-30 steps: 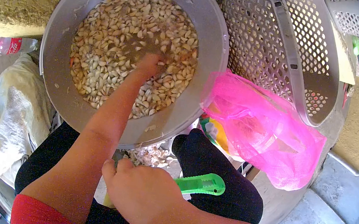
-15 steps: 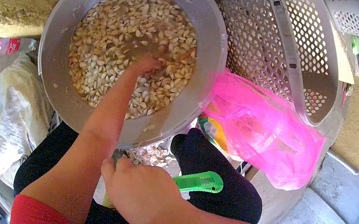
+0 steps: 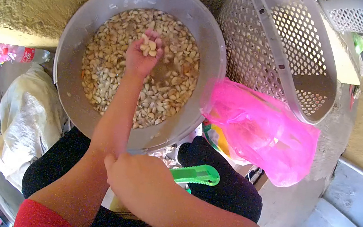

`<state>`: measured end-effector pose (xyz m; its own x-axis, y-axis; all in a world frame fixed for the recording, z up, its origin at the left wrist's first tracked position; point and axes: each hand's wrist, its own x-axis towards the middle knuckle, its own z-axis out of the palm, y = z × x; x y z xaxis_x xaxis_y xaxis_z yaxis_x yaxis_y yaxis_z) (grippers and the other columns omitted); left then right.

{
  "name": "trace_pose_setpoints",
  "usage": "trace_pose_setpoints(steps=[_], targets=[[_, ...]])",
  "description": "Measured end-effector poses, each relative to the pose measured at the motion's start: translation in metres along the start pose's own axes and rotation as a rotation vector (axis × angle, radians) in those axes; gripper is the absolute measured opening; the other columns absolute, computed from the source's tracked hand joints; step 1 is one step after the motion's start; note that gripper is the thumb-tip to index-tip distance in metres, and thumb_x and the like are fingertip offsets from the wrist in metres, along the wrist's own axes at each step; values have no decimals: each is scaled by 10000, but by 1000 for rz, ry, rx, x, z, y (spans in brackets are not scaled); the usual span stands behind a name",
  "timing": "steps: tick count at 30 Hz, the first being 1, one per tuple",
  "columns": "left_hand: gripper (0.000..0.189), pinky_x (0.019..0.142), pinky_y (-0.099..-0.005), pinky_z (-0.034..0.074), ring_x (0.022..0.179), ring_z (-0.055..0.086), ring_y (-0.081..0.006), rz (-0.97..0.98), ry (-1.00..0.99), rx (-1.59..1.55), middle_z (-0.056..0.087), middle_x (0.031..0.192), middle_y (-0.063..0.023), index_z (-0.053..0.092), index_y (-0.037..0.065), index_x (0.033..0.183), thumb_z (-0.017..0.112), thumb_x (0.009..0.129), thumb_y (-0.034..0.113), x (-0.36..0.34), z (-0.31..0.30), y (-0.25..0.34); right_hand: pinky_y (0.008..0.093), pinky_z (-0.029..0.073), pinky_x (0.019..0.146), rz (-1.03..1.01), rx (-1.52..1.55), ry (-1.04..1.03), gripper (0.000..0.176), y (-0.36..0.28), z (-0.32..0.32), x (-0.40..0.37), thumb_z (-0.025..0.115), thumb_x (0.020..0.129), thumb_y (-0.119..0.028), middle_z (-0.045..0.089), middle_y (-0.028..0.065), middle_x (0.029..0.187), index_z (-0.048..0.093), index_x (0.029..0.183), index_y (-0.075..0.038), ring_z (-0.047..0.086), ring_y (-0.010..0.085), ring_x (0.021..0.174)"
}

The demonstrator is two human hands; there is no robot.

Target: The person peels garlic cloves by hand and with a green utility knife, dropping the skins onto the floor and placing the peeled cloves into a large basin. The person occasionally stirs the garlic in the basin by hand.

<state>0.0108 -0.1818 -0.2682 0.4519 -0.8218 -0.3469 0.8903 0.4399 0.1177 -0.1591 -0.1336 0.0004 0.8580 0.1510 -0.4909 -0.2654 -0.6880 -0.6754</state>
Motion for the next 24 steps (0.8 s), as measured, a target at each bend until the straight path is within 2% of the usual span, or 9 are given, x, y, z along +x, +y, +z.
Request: trace_pose_setpoints(steps=[2, 5, 11, 14, 16, 18, 20, 23, 24], targets=[[361, 578, -320, 454, 768, 537, -213, 24, -12, 47, 551, 961, -50, 488, 87, 1112, 470, 770, 202, -9, 9, 7, 379, 460, 498, -10, -51, -11, 261, 3, 6, -1, 520, 808, -258, 535, 124, 680, 455, 862, -11, 576, 289, 607], [341, 570, -306, 447, 771, 540, -220, 3, -16, 137, 548, 969, -71, 480, 118, 1119, 433, 788, 188, -10, 11, 18, 393, 461, 541, -16, -30, 52, 247, 0, 15, -2, 520, 806, -245, 546, 135, 679, 467, 855, -8, 575, 301, 616], [371, 544, -295, 399, 731, 519, -180, 18, -29, 703, 538, 921, -26, 472, 148, 1150, 445, 791, 240, -15, 85, 32, 428, 451, 601, -9, 41, 153, 285, 10, -19, -23, 506, 785, -265, 577, 172, 716, 514, 871, 7, 569, 355, 656], [327, 586, -266, 411, 701, 516, -135, 46, -15, 911, 538, 847, 3, 498, 131, 1115, 461, 812, 248, 0, 167, 5, 448, 448, 617, 22, 66, 266, 272, 41, -36, -24, 492, 754, -237, 586, 176, 705, 561, 778, 25, 574, 353, 671], [355, 655, -329, 438, 743, 514, -145, 98, -209, 1090, 530, 793, 6, 492, 124, 1129, 468, 816, 290, 8, 229, -24, 445, 456, 624, 17, 34, 98, 255, 42, -42, -29, 493, 728, -214, 592, 174, 706, 583, 732, 25, 583, 339, 681], [407, 736, -410, 440, 831, 542, -213, 140, -385, 1051, 577, 884, -27, 513, 92, 1112, 487, 802, 353, 34, 275, -56, 433, 465, 616, 55, -41, 5, 246, 30, -36, -35, 505, 702, -207, 597, 173, 703, 608, 712, 16, 593, 322, 682], [408, 787, -361, 407, 982, 474, -196, 76, -485, 1208, 507, 1082, -47, 428, 145, 1187, 470, 828, 333, 101, 290, -85, 413, 475, 600, 21, -96, -14, 237, 16, -9, -33, 525, 682, -209, 606, 168, 710, 632, 731, -4, 604, 303, 683], [388, 488, -268, 370, 614, 540, -129, 137, -698, 1751, 634, 814, -39, 589, 66, 920, 378, 872, 388, 95, 318, -110, 397, 481, 593, -9, -100, -10, 216, 16, 16, -15, 542, 673, -194, 621, 153, 741, 650, 750, -23, 615, 282, 698], [425, 728, -265, 440, 843, 550, -149, 133, -501, 1559, 584, 975, -96, 494, -21, 1112, 409, 887, 329, 108, 314, -119, 394, 482, 592, 12, -101, -1, 208, 16, 16, -13, 546, 673, -188, 625, 149, 751, 654, 751, -28, 618, 275, 703]])
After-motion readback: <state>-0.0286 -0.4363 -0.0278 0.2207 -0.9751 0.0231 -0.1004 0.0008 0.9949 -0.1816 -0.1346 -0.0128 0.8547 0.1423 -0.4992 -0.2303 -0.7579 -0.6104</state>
